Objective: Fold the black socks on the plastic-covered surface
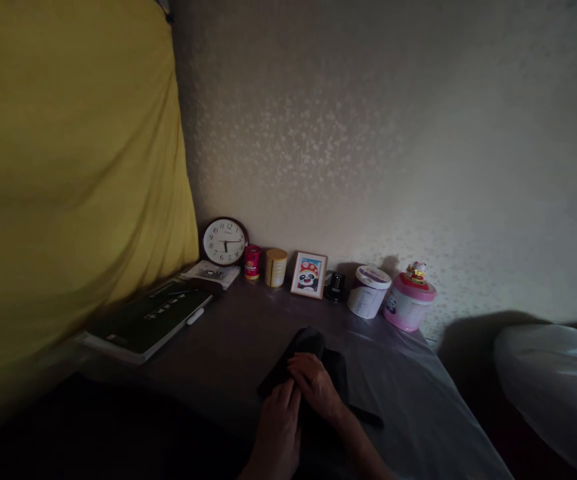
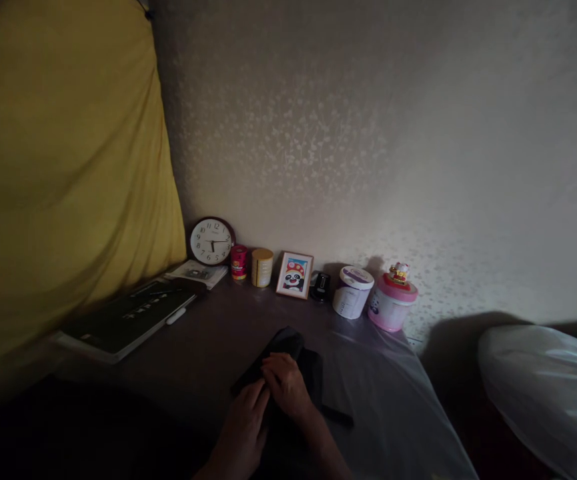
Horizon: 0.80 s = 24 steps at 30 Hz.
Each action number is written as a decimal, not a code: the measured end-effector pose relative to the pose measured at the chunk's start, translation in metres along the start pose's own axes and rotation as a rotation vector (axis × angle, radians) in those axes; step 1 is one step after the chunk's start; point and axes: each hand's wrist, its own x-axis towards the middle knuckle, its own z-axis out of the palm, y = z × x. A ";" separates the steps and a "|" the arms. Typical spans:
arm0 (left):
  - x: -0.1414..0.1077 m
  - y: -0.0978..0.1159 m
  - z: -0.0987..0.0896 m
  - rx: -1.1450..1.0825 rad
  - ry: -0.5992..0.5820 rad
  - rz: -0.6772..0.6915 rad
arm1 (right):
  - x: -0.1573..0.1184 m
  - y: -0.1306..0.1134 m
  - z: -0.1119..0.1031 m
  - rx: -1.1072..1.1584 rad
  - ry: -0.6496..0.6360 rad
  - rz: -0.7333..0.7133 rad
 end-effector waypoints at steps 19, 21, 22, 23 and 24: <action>0.009 -0.020 0.031 -0.139 -0.013 0.022 | 0.044 0.054 -0.014 -0.273 0.194 0.271; 0.007 -0.018 0.029 -0.144 -0.004 0.029 | 0.027 0.037 -0.006 -0.193 0.184 0.133; 0.005 -0.017 0.027 -0.149 -0.007 0.027 | 0.020 0.030 -0.001 -0.149 0.109 0.063; 0.004 -0.015 0.025 -0.155 -0.012 0.025 | 0.015 0.025 0.004 -0.131 0.029 0.011; 0.003 -0.013 0.022 -0.162 -0.017 0.023 | 0.013 0.024 0.008 -0.136 -0.014 -0.003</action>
